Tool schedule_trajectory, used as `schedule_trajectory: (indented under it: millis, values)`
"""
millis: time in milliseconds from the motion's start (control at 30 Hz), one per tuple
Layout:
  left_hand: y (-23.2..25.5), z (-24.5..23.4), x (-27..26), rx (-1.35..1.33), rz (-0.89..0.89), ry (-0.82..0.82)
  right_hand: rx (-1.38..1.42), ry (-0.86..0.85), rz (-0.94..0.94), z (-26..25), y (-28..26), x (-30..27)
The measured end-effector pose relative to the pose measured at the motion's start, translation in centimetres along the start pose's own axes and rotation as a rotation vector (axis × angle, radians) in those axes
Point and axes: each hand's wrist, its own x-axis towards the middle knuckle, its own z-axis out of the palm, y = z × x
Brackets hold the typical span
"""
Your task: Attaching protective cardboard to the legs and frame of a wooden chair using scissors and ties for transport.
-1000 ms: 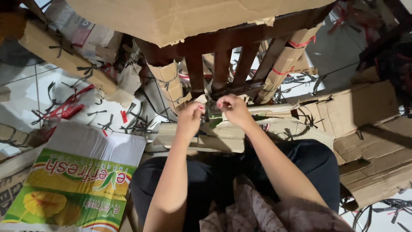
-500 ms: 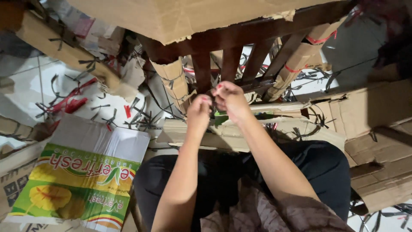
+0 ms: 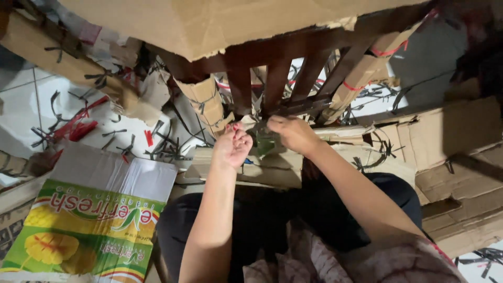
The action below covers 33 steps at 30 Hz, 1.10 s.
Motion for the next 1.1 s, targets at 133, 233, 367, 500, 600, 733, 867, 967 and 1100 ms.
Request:
schedule_trajectory:
  millis: [133, 233, 367, 500, 600, 733, 867, 967, 1100]
  values:
    - [-0.9, -0.2, -1.4, 0.084, 0.051, -0.046, -0.062, 0.114, 0.024, 0.7, -0.9, -0.6]
    - [-1.6, 2.0, -4.1, 0.328, 0.216, 0.011, 0.027, 0.162, 0.086, 2.1, -1.5, -0.7]
    - [-2.7, 2.8, -5.9, 1.33, 0.859, -0.105, 0.496, 0.37, 0.371, 3.0, -4.3, -1.2]
    - [-2.8, 3.7, -6.2, 1.3, 0.936, -0.176, 0.777, 0.632, 0.373, 3.4, -6.3, -1.6]
    - [-1.4, 3.3, -5.3, 1.526, 1.08, -0.235, 0.716, 0.694, 0.307, -0.5, -9.2, 0.0]
    - [-1.7, 3.3, -5.2, 1.681, 1.076, -0.315, 0.582, 0.68, 0.2, 0.0, -7.4, 0.6]
    - [-1.8, 3.2, -4.4, 1.665, 1.171, -0.216, 0.578, 0.625, 0.185, -1.1, -7.8, 1.7]
    - [-1.7, 4.3, -5.5, 1.657, 1.169, -0.207, 0.55, 0.601, 0.235, -0.4, -6.9, 1.9]
    - [-2.3, 4.1, -4.8, 1.695, 1.141, -0.126, 0.397, 0.651, 0.262, 0.3, -6.3, 1.8]
